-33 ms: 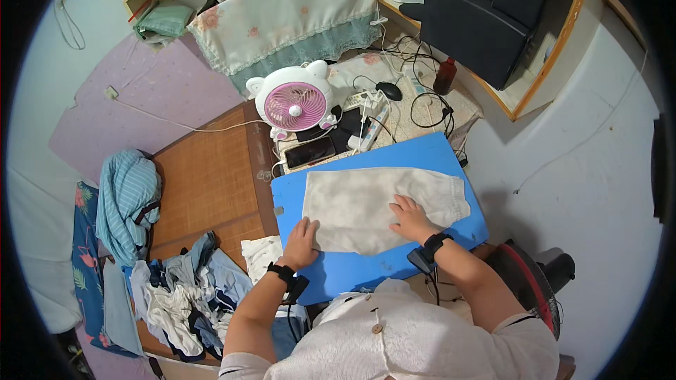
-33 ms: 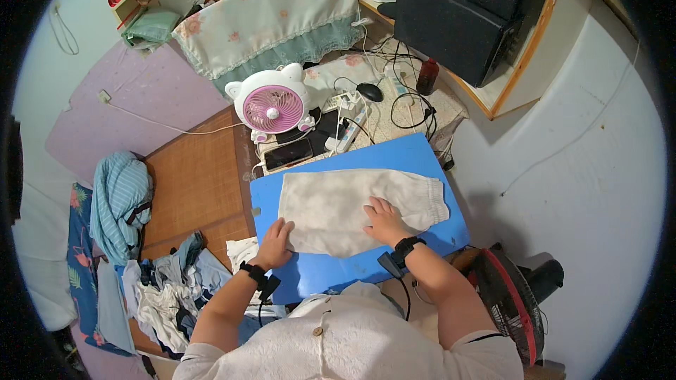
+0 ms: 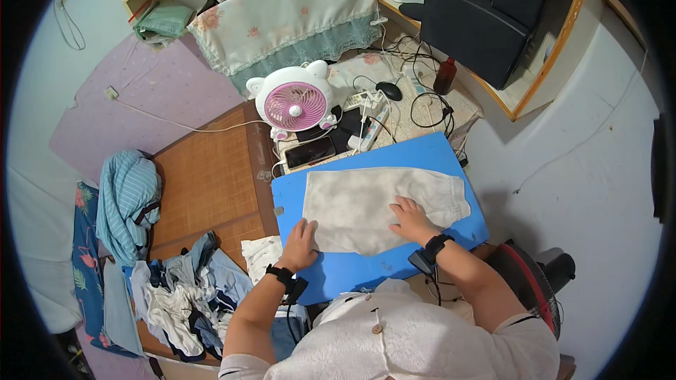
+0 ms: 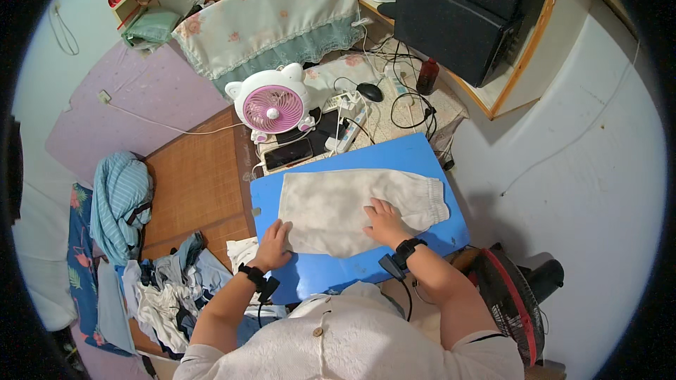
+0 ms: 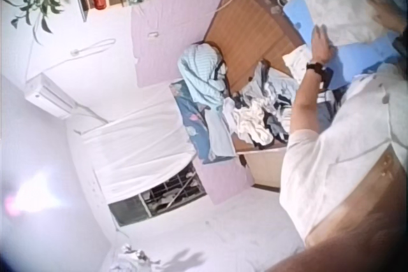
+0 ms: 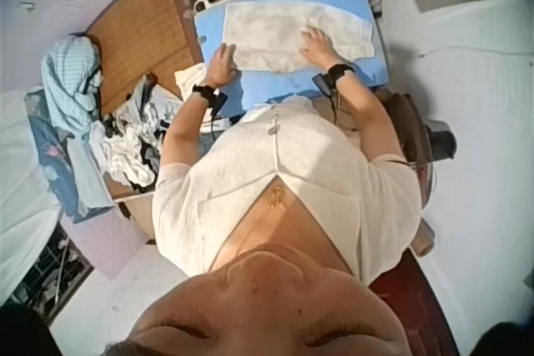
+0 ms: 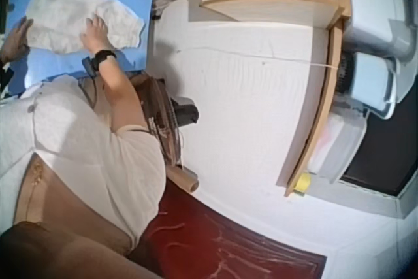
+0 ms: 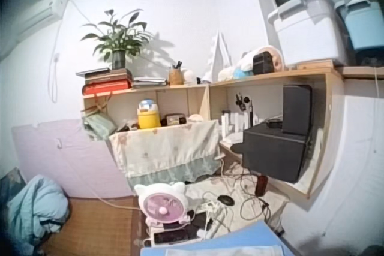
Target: Folding various items of clothing on a small blue surface.
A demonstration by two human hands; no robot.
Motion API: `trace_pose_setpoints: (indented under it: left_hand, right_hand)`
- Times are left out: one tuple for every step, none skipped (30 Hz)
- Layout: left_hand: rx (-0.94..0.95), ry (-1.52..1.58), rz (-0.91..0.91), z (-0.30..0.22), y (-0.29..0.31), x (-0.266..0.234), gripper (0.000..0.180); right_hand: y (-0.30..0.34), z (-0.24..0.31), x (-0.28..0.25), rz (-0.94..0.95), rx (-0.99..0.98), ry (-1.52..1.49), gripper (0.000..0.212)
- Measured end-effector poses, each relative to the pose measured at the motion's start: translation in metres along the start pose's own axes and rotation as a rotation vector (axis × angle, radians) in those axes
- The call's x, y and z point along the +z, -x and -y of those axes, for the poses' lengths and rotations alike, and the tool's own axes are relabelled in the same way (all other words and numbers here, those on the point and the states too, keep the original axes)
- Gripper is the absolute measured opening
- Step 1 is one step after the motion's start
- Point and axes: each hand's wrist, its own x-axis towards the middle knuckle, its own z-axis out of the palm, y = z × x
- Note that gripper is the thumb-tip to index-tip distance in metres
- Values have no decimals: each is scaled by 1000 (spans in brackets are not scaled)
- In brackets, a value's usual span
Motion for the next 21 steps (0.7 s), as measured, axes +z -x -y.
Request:
trace_pose_setpoints:
  left_hand:
    - [8,-39,-56,-3,2,-4,64]
    - [5,-39,-54,-4,6,-9,64]
    - [-67,10,-43,-4,9,-13,60]
    - [-140,60,-31,-3,11,-14,56]
    - [-142,36,-129,-1,13,-12,52]
    - [-142,36,-128,2,13,-11,52]
    - [-326,169,-70,7,12,-9,52]
    - [-508,302,-11,10,10,-6,52]
    - [-534,350,53,13,6,-5,49]
    - [-533,348,50,15,6,-3,49]
    - [-541,332,96,14,4,1,47]
    - [-550,315,139,14,6,3,45]
    - [-546,336,135,18,7,8,41]
    - [-551,337,131,19,8,8,41]
    - [-542,394,151,20,9,8,38]
    - [-531,451,172,21,10,8,35]
    - [-535,451,170,22,11,6,35]
    - [-455,392,126,24,11,4,30]
    - [-374,331,85,25,12,2,26]
    - [-370,331,87,20,10,-4,26]
    - [-446,445,66,10,9,-11,24]
  right_hand:
    - [0,0,-3,-1,3,0,46]
    - [1,7,-10,-9,-79,-118,41]
    - [1,14,-17,-16,-161,-234,37]
    - [3,23,-21,-14,-160,-236,37]
    - [3,35,-24,60,-196,-306,34]
    - [2,46,-27,135,-231,-376,33]
    - [1,55,-30,110,-345,-269,35]
    - [-1,61,-26,107,-345,-269,35]
    - [0,66,-17,110,-413,-248,36]
    - [2,71,-7,112,-482,-226,38]
    - [4,73,7,88,-490,-251,37]
    - [6,73,16,87,-495,-249,37]
    - [7,72,24,114,-459,-215,31]
    - [8,73,26,143,-423,-182,26]
    - [8,72,27,145,-429,-182,26]
    - [9,70,27,135,-392,-187,22]
    - [10,69,26,124,-352,-193,18]
    - [10,68,25,125,-356,-194,18]
    - [10,68,25,87,-332,-217,18]
    - [11,66,23,46,-300,-237,18]
    - [12,64,21,45,-296,-236,18]
